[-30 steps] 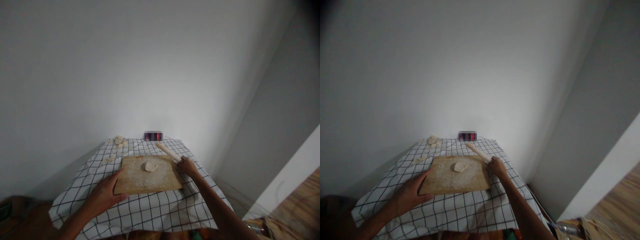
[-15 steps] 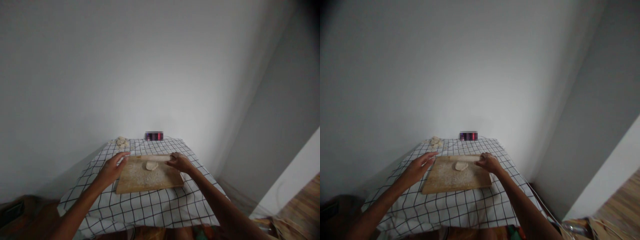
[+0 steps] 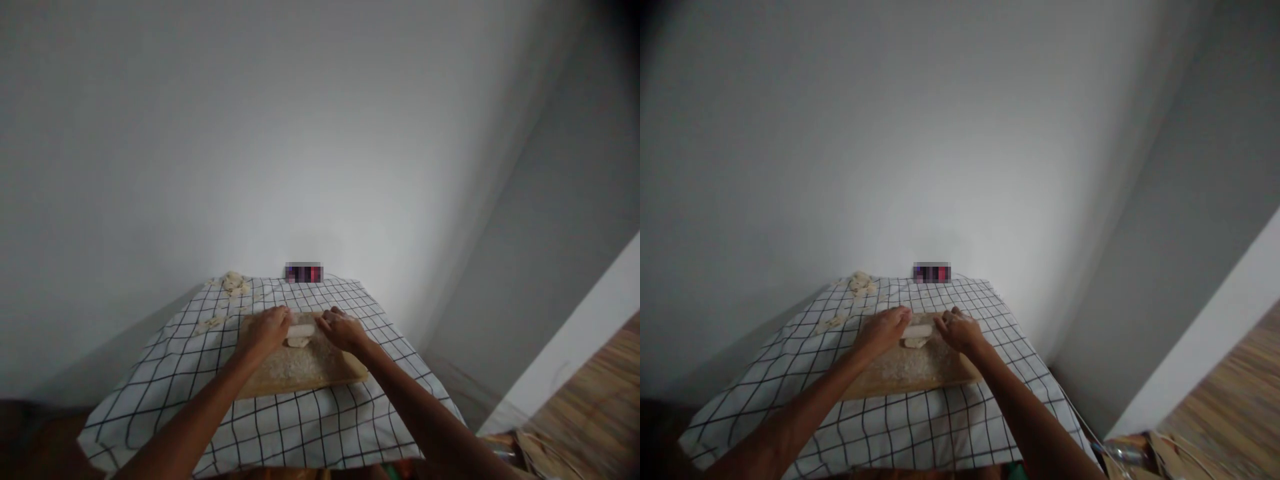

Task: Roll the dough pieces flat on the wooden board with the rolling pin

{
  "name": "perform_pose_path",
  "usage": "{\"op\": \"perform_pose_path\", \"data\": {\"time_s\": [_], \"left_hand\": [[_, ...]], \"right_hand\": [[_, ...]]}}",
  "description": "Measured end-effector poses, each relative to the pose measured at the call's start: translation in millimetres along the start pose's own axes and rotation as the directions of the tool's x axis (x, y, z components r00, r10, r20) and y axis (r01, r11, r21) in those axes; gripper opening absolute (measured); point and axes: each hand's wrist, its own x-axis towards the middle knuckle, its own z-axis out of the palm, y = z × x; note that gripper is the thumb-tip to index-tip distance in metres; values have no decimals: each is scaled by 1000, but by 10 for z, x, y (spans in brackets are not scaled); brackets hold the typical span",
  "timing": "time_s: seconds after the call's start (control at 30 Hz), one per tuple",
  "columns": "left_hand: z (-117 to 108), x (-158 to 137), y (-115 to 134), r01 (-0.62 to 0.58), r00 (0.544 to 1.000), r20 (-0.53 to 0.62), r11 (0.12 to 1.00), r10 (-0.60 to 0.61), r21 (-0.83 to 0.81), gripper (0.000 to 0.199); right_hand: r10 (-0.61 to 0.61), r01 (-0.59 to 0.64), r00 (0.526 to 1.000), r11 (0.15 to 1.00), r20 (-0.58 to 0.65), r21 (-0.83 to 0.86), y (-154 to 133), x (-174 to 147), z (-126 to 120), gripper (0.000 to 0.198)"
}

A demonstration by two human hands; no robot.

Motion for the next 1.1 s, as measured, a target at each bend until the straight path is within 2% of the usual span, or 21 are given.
{"op": "perform_pose_path", "data": {"time_s": [0.17,0.3,0.4,0.57,0.7,0.8,0.9,1.03,1.1], "left_hand": [[223,38,-149,23,1000,-19,950,-18,312,52],[256,140,-193,-14,1000,18,925,7,379,54],[284,192,-204,3,1000,-18,930,4,367,54],[335,217,-271,-36,997,-54,950,55,310,49],[335,44,-296,-100,992,-41,959,115,264,54],[344,-131,-300,-119,991,-23,956,130,266,59],[356,-131,-304,-54,999,8,957,54,284,59],[297,133,-287,100,990,61,944,-125,314,56],[251,219,-245,102,987,86,939,-137,329,53]], "right_hand": [[-55,68,992,991,116,-115,-72,120,-140,49],[5,18,974,994,225,-104,-104,229,-171,57],[26,-8,983,995,181,-101,-114,229,-132,55],[73,-69,997,991,26,-111,-177,48,-16,51],[102,-105,992,994,-80,-35,-238,-240,135,51],[70,-73,985,997,-160,-13,-241,-363,204,50],[10,-10,991,1000,-132,-6,-204,-241,167,51],[-4,3,997,1000,-77,-12,-158,146,65,51],[-2,1,999,1000,-45,-19,-142,263,54,50]]}}
